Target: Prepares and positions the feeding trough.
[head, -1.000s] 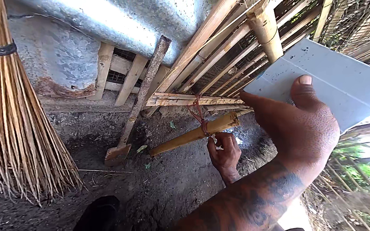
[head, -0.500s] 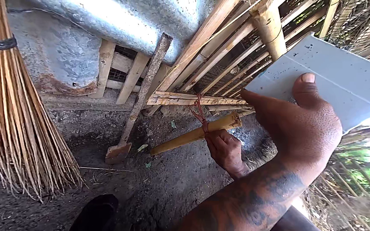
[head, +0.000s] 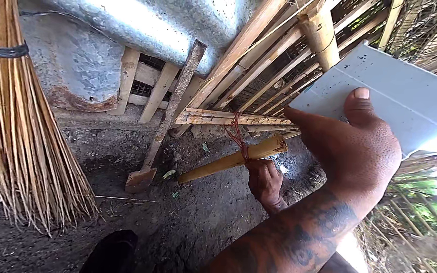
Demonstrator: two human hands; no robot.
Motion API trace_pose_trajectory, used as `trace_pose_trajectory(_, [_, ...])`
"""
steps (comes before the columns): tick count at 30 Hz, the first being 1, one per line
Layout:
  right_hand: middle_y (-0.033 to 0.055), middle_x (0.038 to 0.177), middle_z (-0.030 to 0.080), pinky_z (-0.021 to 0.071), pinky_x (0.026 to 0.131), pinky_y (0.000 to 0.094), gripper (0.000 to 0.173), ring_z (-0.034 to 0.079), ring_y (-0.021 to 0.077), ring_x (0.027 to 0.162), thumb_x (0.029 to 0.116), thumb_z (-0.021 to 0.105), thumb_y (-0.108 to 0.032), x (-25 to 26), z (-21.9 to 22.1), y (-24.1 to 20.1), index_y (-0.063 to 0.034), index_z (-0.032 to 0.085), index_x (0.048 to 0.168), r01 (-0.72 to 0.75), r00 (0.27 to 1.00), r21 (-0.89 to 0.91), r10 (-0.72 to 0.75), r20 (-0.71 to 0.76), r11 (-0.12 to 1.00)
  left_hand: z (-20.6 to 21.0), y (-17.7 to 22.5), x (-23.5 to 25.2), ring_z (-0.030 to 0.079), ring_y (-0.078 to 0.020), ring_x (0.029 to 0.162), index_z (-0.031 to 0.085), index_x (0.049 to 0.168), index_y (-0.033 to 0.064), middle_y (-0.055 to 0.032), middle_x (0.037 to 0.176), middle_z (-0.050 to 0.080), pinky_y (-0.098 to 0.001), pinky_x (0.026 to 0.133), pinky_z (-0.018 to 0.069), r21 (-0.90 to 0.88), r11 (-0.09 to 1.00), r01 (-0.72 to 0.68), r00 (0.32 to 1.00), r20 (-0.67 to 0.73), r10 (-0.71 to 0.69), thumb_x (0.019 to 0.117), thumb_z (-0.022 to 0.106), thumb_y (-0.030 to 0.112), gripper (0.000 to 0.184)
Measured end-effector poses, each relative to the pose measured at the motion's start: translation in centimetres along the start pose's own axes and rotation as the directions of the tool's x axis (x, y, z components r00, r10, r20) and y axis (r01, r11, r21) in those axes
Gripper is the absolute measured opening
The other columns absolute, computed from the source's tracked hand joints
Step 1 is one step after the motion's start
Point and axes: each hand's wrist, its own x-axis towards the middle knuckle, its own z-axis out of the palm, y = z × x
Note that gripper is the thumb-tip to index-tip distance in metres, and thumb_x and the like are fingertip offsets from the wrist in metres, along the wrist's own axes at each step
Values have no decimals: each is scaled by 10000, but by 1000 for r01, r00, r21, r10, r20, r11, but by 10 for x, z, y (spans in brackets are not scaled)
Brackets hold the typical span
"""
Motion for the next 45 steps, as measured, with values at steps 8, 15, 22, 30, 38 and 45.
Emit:
trace_pose_trajectory(8, [133, 674, 649, 420, 599, 110, 152, 519, 57, 565, 936, 696, -8, 13, -4, 30, 142, 716, 921, 454, 697, 240, -174, -696, 858, 43, -83, 25, 693, -124, 1011, 425, 1426, 129, -49, 1126, 679, -348, 860, 611, -45, 981, -188, 968, -180, 177, 1037, 581, 464, 536])
trace_pose_trajectory(15, [233, 950, 726, 485, 808, 190, 192, 663, 186, 837, 989, 613, 9, 1, -18, 17, 161, 697, 1070, 255, 865, 321, -67, -498, 912, 54, -83, 11, 674, -128, 1063, 371, 1480, 114, -66, 1186, 661, -334, 897, 592, -48, 967, -250, 953, -189, 237, 1046, 575, 432, 575])
trace_pose_trajectory(22, [72, 618, 448, 354, 534, 124, 202, 391, 33, 503, 1032, 543, 13, -6, -26, 4, 139, 584, 880, -28, 930, 739, 289, -229, 674, 55, -83, 4, 643, -112, 1137, 357, 1524, 123, -60, 1259, 644, -316, 955, 559, -14, 973, -230, 961, -160, 225, 1053, 544, 461, 609])
trace_pose_trajectory(30, [40, 688, 446, 438, 605, 117, 341, 457, 43, 542, 1128, 171, -54, -6, -7, -8, 21, 426, 915, -467, 868, 882, 226, 441, 72, 46, -88, 3, 668, -130, 1068, 371, 1463, 83, -73, 1164, 656, -321, 903, 591, -63, 968, -242, 965, -119, 234, 1043, 594, 406, 575])
trace_pose_trajectory(38, [35, 726, 450, 428, 657, 136, 352, 456, 55, 600, 1123, 167, -37, -10, -10, -12, 16, 456, 929, -536, 826, 844, 189, 532, -33, 3, 3, -7, 626, -86, 1155, 215, 1547, 98, -79, 1284, 602, -288, 969, 544, -54, 999, -3, 1000, 28, 4, 1044, 572, 436, 704])
trace_pose_trajectory(45, [65, 722, 575, 446, 719, 122, 248, 544, 33, 657, 1017, 341, 154, -9, -9, 1, 141, 575, 937, -286, 943, 732, 48, 328, 619, -15, 37, -8, 626, -118, 1141, 178, 1573, 141, -95, 1291, 590, -335, 938, 556, -49, 992, 113, 987, 121, -107, 1037, 601, 391, 727])
